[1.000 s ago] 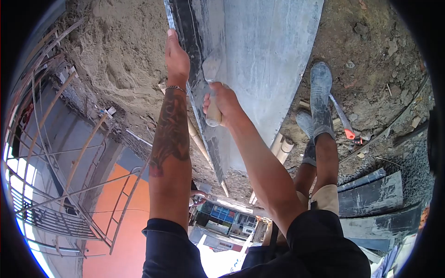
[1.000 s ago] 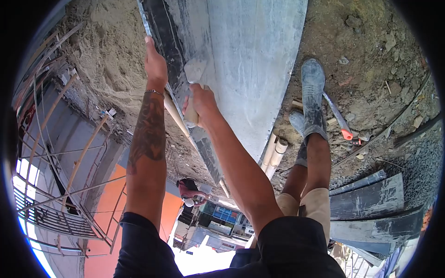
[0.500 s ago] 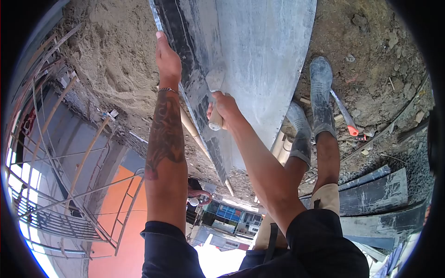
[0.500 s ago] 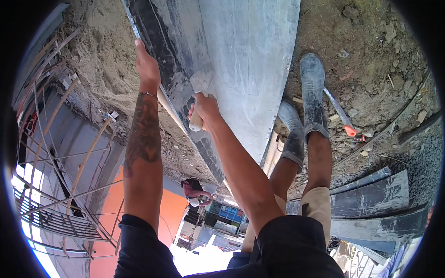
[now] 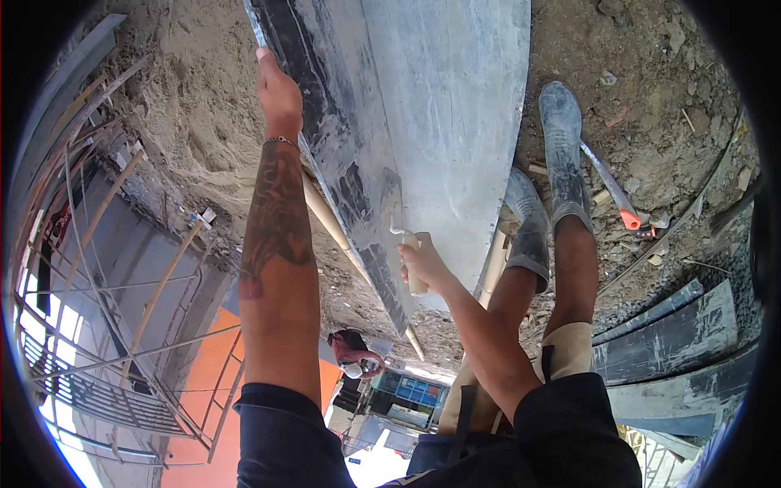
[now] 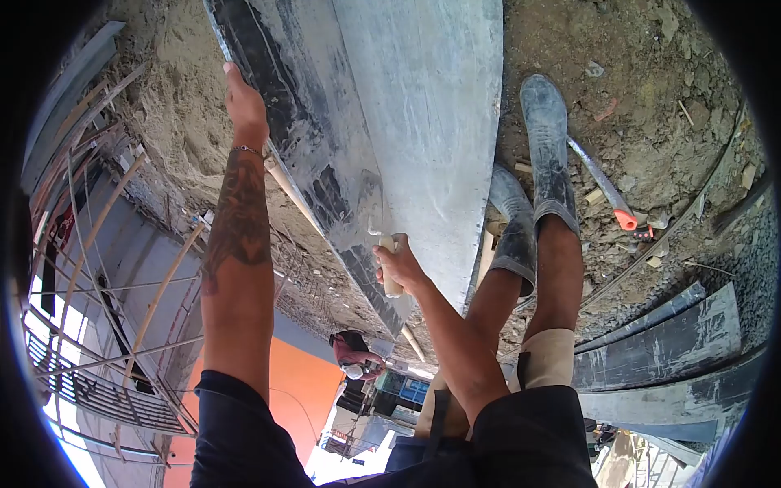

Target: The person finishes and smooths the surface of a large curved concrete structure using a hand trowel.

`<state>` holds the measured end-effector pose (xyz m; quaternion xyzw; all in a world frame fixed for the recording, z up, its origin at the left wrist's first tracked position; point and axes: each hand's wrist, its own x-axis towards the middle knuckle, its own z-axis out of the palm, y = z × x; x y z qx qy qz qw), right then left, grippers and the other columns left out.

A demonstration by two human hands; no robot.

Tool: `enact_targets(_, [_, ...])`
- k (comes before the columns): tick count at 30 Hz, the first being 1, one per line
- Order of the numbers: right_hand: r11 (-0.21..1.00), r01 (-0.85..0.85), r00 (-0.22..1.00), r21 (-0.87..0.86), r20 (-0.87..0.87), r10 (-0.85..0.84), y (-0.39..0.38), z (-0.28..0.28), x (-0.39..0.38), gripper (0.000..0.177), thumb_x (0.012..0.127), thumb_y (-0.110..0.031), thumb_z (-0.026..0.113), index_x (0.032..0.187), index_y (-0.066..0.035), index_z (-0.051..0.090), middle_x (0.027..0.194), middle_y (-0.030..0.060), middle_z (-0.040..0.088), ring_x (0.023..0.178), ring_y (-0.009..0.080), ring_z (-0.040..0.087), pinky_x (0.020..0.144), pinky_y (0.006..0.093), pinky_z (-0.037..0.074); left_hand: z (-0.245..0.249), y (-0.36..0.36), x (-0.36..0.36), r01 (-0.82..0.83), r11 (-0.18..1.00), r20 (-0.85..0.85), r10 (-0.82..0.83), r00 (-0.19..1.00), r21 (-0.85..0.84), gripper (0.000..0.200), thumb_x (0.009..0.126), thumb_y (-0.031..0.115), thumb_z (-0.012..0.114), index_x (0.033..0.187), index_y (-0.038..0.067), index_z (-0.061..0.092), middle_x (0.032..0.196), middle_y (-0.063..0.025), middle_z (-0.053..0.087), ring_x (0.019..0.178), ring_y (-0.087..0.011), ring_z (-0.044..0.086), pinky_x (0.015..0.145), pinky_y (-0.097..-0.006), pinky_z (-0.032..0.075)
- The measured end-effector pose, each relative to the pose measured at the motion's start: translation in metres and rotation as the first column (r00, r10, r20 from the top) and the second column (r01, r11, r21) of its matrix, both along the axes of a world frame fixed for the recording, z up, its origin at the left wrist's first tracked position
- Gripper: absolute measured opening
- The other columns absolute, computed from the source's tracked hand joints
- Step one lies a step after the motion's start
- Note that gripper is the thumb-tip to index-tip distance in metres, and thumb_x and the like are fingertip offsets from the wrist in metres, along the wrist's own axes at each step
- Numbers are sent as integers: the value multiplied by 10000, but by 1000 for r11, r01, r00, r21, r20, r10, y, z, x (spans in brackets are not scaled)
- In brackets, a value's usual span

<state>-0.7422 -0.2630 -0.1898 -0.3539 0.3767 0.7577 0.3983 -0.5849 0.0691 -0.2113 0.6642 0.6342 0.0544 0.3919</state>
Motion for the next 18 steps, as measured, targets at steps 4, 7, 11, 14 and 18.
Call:
enact_targets(4, [984, -22, 1000, 176, 21, 19, -26, -5, -55, 538, 955, -366, 568, 1357, -87, 345, 908, 165, 621, 667, 261, 659, 567, 396, 549, 11, -10, 10, 58, 996, -3, -58, 998, 61, 750, 993, 571, 326, 1335, -85, 447, 1123, -141, 556, 1019, -224, 496, 937, -342, 372])
enact_targets(7, [884, -465, 699, 53, 634, 330, -25, -20, -64, 567, 973, -529, 421, 1341, -99, 435, 867, 302, 656, 849, 464, 654, 726, 516, 511, 13, -13, 9, 52, 997, -42, -49, 998, 55, 710, 985, 582, 343, 1208, -67, 527, 846, -47, 520, 781, -181, 450, 762, -346, 399])
enact_targets(11, [735, -670, 373, -106, 808, 456, -1, -70, -3, 468, 972, -467, 459, 1234, -81, 486, 728, 256, 639, 770, 456, 643, 669, 543, 502, 4, -8, -2, 139, 982, 80, -150, 986, 125, 788, 921, 659, 391, 1245, -40, 554, 1012, -111, 572, 905, -220, 485, 861, -349, 402])
enact_targets(14, [728, -678, 275, -101, 884, 379, -25, -88, -7, 421, 964, -423, 499, 1189, -68, 489, 741, 223, 652, 739, 428, 648, 631, 522, 499, 2, -1, -3, 32, 993, -51, -26, 998, 117, 748, 942, 625, 375, 1239, -40, 550, 995, -115, 582, 885, -204, 488, 839, -345, 404])
enact_targets(18, [687, -711, 190, -152, 898, 396, -50, -76, -55, 397, 952, -406, 525, 1186, -86, 495, 736, 203, 654, 715, 407, 653, 624, 513, 498, -6, 20, 1, 218, 958, 36, -228, 973, 185, 743, 968, 546, 377, 1402, -57, 400, 1428, -243, 433, 1363, -358, 361, 1109, -379, 271])
